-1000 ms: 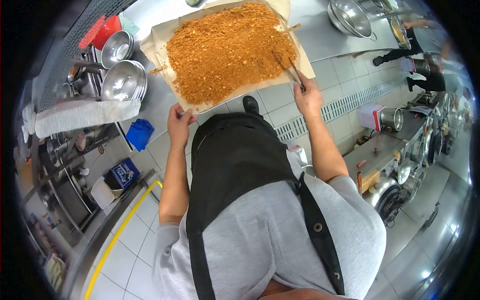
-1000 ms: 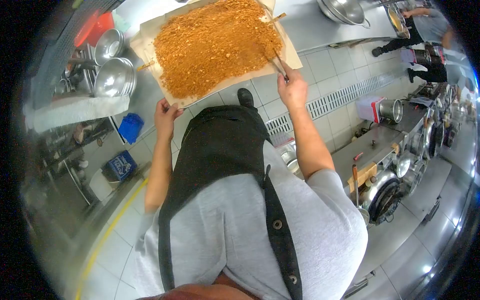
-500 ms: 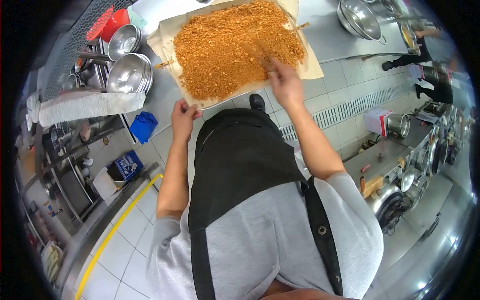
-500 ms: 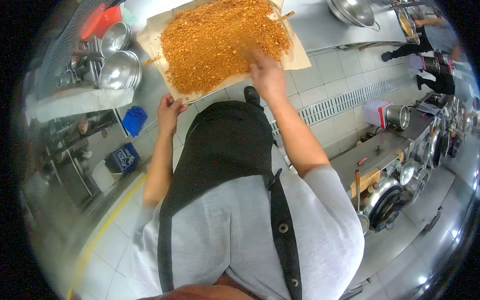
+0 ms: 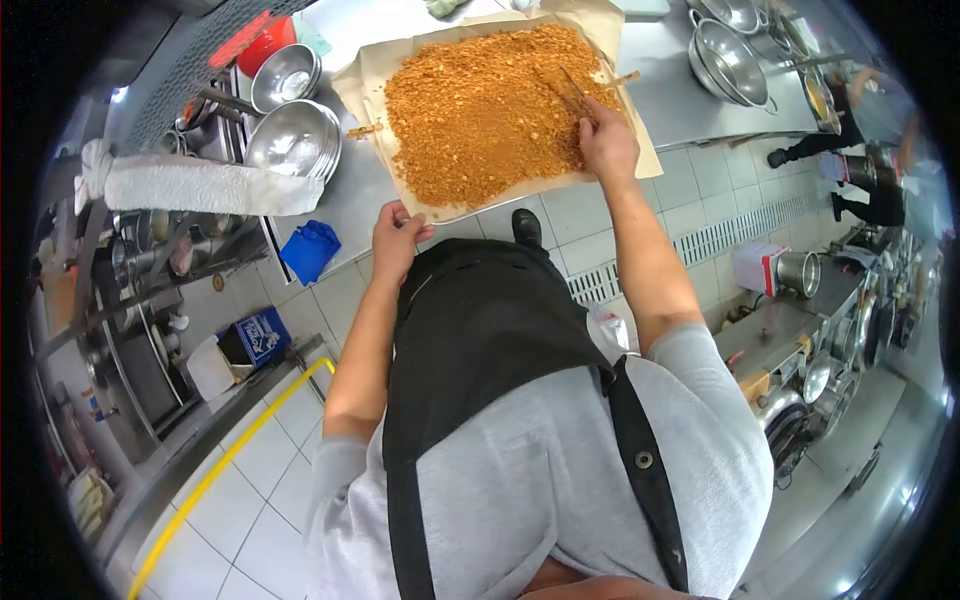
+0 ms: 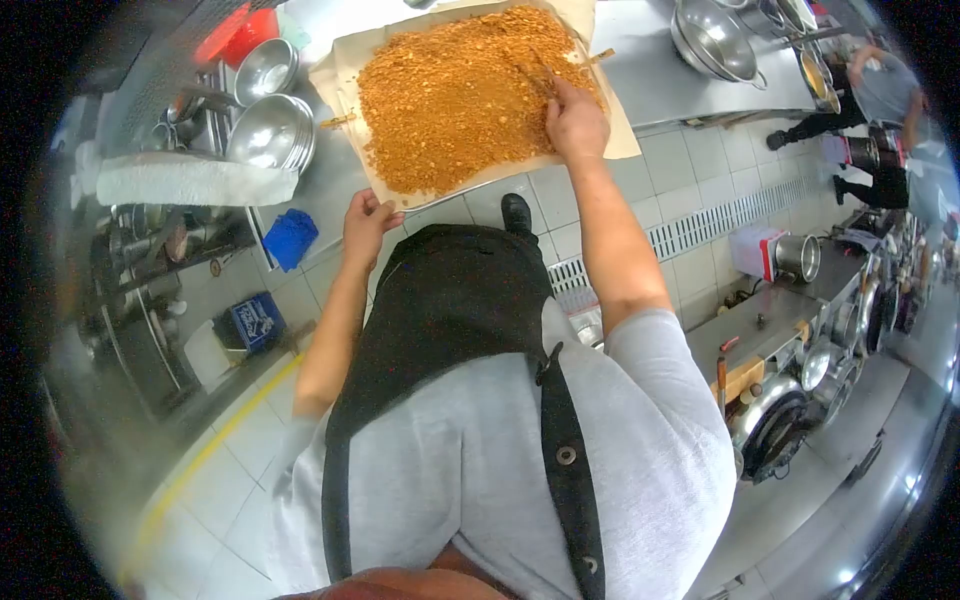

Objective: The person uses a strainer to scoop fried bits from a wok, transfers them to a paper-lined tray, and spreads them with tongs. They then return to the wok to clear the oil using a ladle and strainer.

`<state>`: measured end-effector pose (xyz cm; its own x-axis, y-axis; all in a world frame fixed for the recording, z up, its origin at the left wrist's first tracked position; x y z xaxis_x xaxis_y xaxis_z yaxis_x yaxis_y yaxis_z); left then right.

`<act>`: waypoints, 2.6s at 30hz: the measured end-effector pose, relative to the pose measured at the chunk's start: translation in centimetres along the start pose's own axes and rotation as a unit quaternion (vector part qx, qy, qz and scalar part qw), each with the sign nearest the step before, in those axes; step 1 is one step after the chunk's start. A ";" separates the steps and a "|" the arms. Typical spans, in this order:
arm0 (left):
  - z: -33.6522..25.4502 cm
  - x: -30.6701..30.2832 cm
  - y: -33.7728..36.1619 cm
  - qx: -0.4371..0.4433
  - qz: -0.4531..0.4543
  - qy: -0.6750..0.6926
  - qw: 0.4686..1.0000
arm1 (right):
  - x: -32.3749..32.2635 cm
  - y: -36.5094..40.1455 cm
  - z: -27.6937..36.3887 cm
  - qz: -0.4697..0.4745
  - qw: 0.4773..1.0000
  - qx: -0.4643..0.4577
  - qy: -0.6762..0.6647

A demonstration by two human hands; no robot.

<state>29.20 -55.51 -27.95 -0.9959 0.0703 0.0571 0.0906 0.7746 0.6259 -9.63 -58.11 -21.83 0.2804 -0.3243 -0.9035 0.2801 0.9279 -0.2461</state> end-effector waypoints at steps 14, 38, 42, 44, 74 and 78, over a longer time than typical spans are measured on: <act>0.2 0.4 0.3 -0.029 -0.033 0.024 0.999 | -6.3 6.6 3.5 -0.104 0.977 -0.045 -0.180; 0.3 1.3 0.6 -0.044 0.053 0.028 0.997 | 1.5 17.7 3.4 0.077 0.979 0.004 -0.191; 0.1 1.8 0.9 -0.044 0.028 0.020 0.998 | -3.4 15.3 1.9 0.004 0.970 0.021 -0.240; 0.9 1.3 1.4 -0.028 0.019 0.007 0.999 | -6.5 13.8 -1.1 -0.074 0.949 0.127 -0.280; 9.5 12.7 3.2 -0.019 -0.350 0.379 0.857 | -14.1 -15.6 -28.3 0.200 0.798 -0.123 -0.555; 8.6 13.9 3.8 0.006 -0.345 0.377 0.860 | -5.7 -8.8 -22.9 0.204 0.882 -0.163 -0.392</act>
<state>15.69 -46.18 -31.48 -0.5290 -0.8321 0.1664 -0.5252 0.4751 0.7060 -34.70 -60.27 -22.56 0.8810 0.1394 -0.4521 -0.2341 0.9589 -0.1604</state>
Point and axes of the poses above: each hand's wrist, its own y-axis away from the middle knuckle, its own x-axis out of the palm, z = x × y, the point moved 3 cm from there along -y, towards the middle knuckle, and after that the axes turned 11 degrees about -x, right-handed, at the moved point
